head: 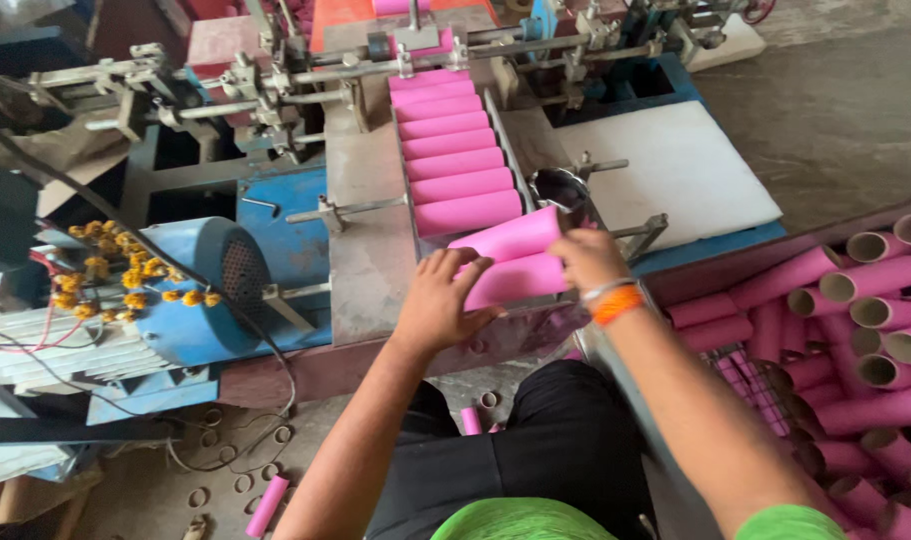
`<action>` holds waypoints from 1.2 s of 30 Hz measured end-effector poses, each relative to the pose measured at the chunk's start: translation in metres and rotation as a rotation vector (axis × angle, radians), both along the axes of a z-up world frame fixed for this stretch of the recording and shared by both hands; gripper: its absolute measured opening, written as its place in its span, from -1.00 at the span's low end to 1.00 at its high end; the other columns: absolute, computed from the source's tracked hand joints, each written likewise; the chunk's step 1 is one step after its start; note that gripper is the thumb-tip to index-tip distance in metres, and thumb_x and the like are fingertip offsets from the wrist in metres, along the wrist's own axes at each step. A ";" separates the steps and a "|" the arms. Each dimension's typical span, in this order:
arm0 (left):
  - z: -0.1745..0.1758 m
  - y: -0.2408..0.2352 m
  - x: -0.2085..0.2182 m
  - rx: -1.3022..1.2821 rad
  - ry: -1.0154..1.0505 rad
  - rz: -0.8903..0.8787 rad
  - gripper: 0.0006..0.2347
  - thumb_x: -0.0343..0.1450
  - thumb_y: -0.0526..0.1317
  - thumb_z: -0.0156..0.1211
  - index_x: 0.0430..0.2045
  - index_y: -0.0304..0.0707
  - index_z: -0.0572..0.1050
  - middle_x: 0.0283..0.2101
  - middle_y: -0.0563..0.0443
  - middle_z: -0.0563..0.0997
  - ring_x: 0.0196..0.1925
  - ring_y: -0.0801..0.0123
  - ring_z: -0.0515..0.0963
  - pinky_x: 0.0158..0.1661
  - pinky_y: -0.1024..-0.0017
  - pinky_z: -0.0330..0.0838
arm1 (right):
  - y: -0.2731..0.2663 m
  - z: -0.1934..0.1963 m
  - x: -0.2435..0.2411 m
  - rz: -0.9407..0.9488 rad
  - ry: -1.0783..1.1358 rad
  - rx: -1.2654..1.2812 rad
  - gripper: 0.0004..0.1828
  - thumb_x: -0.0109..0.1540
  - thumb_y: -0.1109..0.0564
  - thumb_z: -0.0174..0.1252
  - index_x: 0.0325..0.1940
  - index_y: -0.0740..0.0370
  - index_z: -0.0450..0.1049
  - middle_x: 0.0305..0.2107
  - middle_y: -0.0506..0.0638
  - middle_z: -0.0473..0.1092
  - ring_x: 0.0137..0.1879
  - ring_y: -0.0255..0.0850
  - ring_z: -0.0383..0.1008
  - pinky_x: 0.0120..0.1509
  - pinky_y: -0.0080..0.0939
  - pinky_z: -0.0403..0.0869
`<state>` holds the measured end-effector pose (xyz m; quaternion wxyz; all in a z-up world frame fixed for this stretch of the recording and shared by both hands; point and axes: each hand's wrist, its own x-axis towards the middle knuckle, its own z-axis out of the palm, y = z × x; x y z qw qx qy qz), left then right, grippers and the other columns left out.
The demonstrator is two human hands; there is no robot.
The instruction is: The person repeatedly picks up pink paper tubes from a large bin and places them into a machine's input slot. The person handles the tubes one at a time or in small groups, moving them from the bin to the machine continuously.
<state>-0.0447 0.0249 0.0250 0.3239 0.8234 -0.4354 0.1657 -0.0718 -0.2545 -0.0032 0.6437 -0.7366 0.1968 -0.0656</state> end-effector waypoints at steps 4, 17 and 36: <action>-0.010 -0.014 0.019 0.241 -0.076 0.076 -0.45 0.11 -0.04 0.50 -0.03 -0.21 0.54 -0.01 -0.09 0.54 0.10 0.02 0.47 0.12 0.06 0.31 | 0.020 -0.017 0.039 0.007 -0.033 -0.322 -0.70 0.15 0.01 0.31 -0.48 0.32 0.55 -0.67 -0.02 0.41 -0.55 -0.28 0.36 -0.47 -0.18 0.32; -0.012 -0.018 0.030 0.360 0.025 0.236 -0.39 0.07 0.05 0.51 -0.02 -0.17 0.53 0.01 -0.11 0.51 0.11 0.02 0.44 0.09 0.04 0.29 | -0.150 -0.035 -0.127 -0.175 0.070 -0.613 -0.64 0.22 -0.05 0.33 -0.03 0.24 0.60 -0.32 0.05 0.60 -0.22 -0.20 0.62 -0.12 -0.19 0.55; -0.033 -0.037 0.072 0.257 -0.147 0.131 -0.38 0.25 -0.02 0.49 0.20 -0.25 0.47 0.26 -0.25 0.47 0.29 -0.12 0.44 0.24 0.01 0.36 | -0.227 -0.086 -0.381 -0.516 0.312 -0.577 -0.58 0.18 -0.02 0.33 0.05 0.21 0.55 -0.27 0.00 0.58 -0.20 -0.24 0.57 -0.09 -0.19 0.54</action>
